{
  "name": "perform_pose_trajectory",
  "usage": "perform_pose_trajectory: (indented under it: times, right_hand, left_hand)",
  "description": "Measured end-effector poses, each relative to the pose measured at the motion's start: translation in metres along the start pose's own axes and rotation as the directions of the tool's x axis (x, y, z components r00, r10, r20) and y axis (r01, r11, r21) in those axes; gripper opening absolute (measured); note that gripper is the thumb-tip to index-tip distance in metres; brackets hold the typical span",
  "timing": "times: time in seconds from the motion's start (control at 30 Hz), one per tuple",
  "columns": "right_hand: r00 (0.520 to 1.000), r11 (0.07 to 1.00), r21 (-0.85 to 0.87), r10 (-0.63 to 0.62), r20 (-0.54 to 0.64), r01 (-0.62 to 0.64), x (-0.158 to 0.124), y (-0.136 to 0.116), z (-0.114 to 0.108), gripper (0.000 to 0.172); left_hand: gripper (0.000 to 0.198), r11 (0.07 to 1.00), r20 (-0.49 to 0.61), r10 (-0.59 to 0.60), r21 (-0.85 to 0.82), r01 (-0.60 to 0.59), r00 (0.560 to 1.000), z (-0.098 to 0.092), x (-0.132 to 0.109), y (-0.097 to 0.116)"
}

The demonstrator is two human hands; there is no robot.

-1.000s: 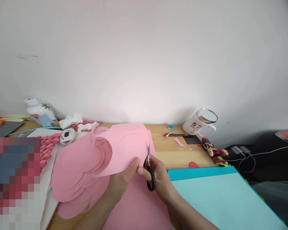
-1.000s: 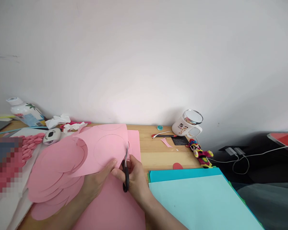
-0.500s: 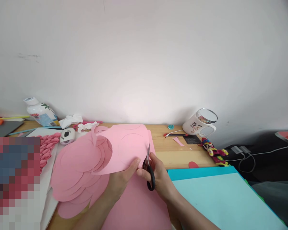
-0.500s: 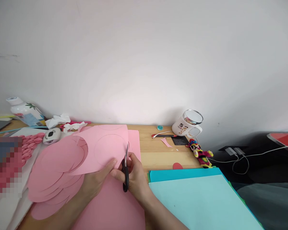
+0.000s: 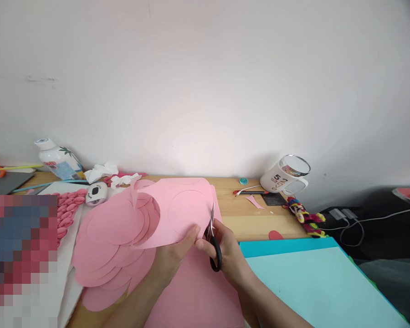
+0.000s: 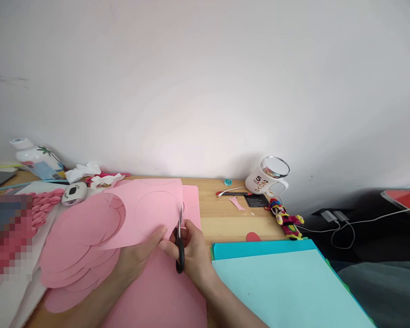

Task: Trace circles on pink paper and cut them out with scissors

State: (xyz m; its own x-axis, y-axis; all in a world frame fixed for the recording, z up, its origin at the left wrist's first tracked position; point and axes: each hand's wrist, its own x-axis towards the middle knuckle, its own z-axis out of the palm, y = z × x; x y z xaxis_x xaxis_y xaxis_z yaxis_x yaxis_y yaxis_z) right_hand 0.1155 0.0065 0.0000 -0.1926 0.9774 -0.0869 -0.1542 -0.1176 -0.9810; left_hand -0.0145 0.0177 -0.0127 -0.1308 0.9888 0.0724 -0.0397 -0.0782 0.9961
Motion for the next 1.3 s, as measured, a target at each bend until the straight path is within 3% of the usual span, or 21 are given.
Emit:
perform_pose_trajectory:
  times: [0.27,0.5,0.63,0.87,1.07,1.3]
  right_hand:
    - [1.0,1.0,0.009,0.002,0.003,-0.002,0.001,0.001,0.0,0.038]
    - [0.999,0.998,-0.059,0.029,-0.023,-0.031,0.001,-0.001,0.0,0.039]
    - [0.999,0.997,-0.074,0.031,-0.024,-0.033,-0.001,-0.001,0.001,0.038]
    - [0.998,0.995,-0.085,0.046,-0.031,-0.049,-0.001,0.003,0.003,0.038]
    - [0.999,0.999,-0.025,0.033,-0.017,-0.034,-0.001,0.006,0.003,0.038]
    - [1.0,0.999,0.046,0.016,-0.014,-0.015,0.0,0.0,0.002,0.056]
  left_hand:
    - [0.045,1.0,-0.004,0.01,0.008,-0.01,1.0,0.0,0.001,0.002]
    - [0.014,0.997,0.103,-0.006,-0.081,0.015,0.995,0.003,0.0,0.009]
    - [0.021,0.983,0.15,-0.051,-0.164,0.076,0.987,0.006,0.0,0.013]
    - [0.026,0.974,0.052,-0.07,-0.21,0.079,0.996,0.002,0.002,0.009]
    - [0.034,0.993,-0.006,-0.041,-0.108,0.04,0.999,0.001,0.0,0.001]
    - [0.047,0.998,0.01,-0.019,-0.065,0.02,1.0,0.0,0.002,0.002]
